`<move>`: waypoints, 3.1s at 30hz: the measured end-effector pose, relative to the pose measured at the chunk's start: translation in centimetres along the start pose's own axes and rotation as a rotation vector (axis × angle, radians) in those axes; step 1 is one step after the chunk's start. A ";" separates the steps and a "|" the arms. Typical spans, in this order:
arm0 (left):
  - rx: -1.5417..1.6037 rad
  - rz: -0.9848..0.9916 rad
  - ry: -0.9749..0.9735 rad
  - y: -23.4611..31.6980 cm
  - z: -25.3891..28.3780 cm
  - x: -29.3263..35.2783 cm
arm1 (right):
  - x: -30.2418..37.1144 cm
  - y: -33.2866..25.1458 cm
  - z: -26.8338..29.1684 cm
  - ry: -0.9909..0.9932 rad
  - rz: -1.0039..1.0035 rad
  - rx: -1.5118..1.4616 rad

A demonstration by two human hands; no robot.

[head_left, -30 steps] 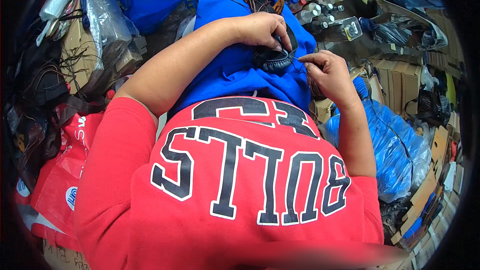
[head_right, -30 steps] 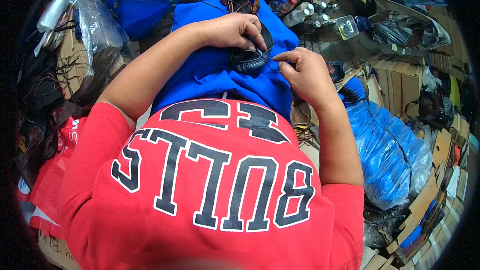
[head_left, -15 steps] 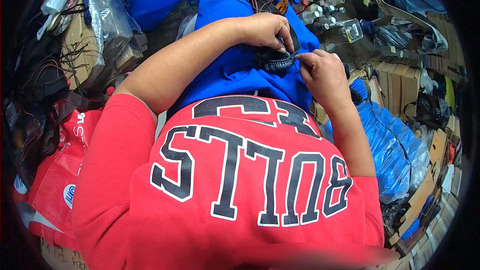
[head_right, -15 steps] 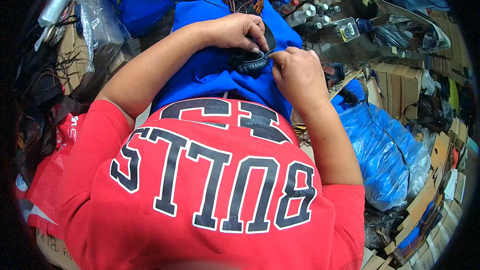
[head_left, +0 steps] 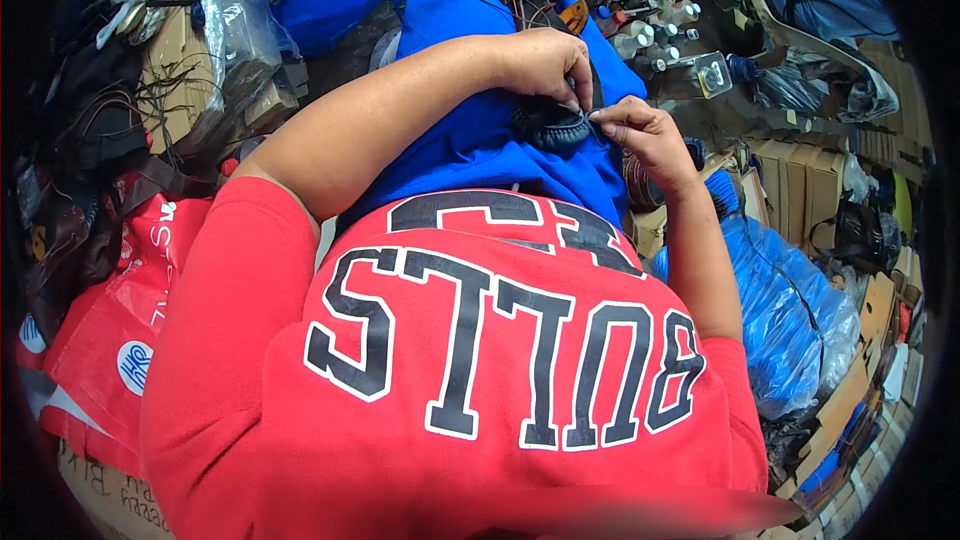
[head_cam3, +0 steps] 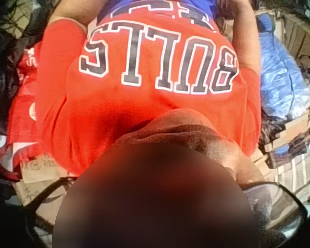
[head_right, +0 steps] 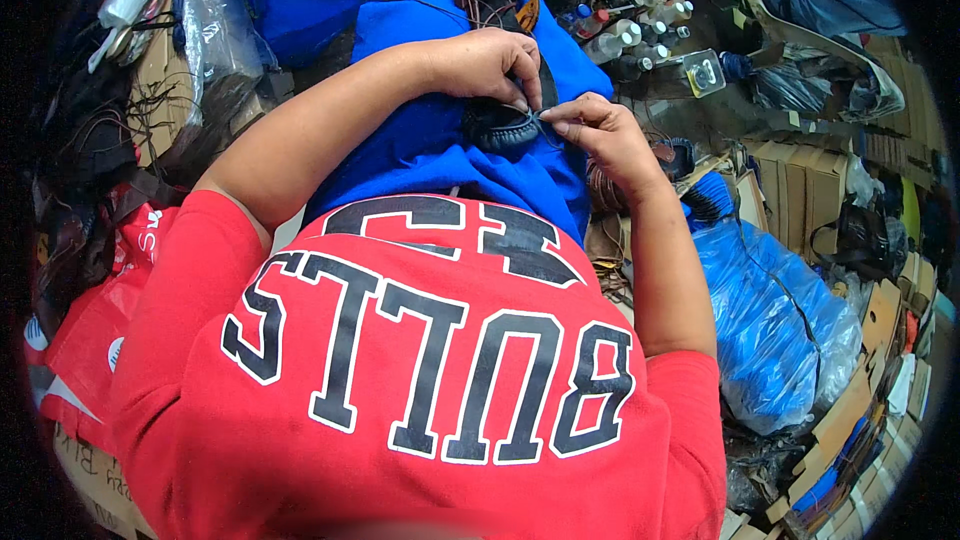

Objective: The recorder is hand-stitching the edges of a black leather shoe upper part using a needle and thread.

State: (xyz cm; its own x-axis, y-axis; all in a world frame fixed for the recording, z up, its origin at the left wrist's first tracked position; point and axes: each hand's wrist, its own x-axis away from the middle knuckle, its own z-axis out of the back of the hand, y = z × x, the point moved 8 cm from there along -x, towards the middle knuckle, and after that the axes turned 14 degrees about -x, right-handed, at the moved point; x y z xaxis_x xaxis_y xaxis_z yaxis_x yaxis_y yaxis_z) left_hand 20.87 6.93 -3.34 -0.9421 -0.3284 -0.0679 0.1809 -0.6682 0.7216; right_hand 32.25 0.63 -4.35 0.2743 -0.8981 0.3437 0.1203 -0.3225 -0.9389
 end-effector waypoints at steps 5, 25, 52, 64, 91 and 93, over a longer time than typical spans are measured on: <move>-0.081 -0.051 0.002 0.1 -0.5 -0.1 | 1.0 -0.1 -0.8 0.131 -0.021 0.069; 0.439 0.603 0.560 -0.5 9.2 15.6 | 5.7 -3.3 -2.8 0.177 0.288 0.486; -0.770 0.244 0.591 6.9 0.3 19.7 | 6.4 -2.6 -3.5 0.340 0.525 0.779; -0.358 0.377 0.575 5.4 -0.1 21.7 | 6.1 -2.4 -3.0 0.332 0.467 0.700; -0.427 0.263 0.424 2.9 1.2 6.1 | 3.6 -0.2 -0.1 0.117 0.165 0.230; -0.468 0.284 0.387 2.5 1.0 5.7 | 3.1 -0.2 0.2 0.088 0.159 0.218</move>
State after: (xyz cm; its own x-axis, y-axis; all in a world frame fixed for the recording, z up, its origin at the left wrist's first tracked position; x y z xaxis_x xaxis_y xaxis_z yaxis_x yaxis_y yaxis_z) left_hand 15.64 4.03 -1.28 -0.6868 -0.6913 -0.2244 0.5920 -0.7112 0.3791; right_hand 33.25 -1.99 -3.07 0.2238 -0.9578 0.1806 0.2870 -0.1123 -0.9513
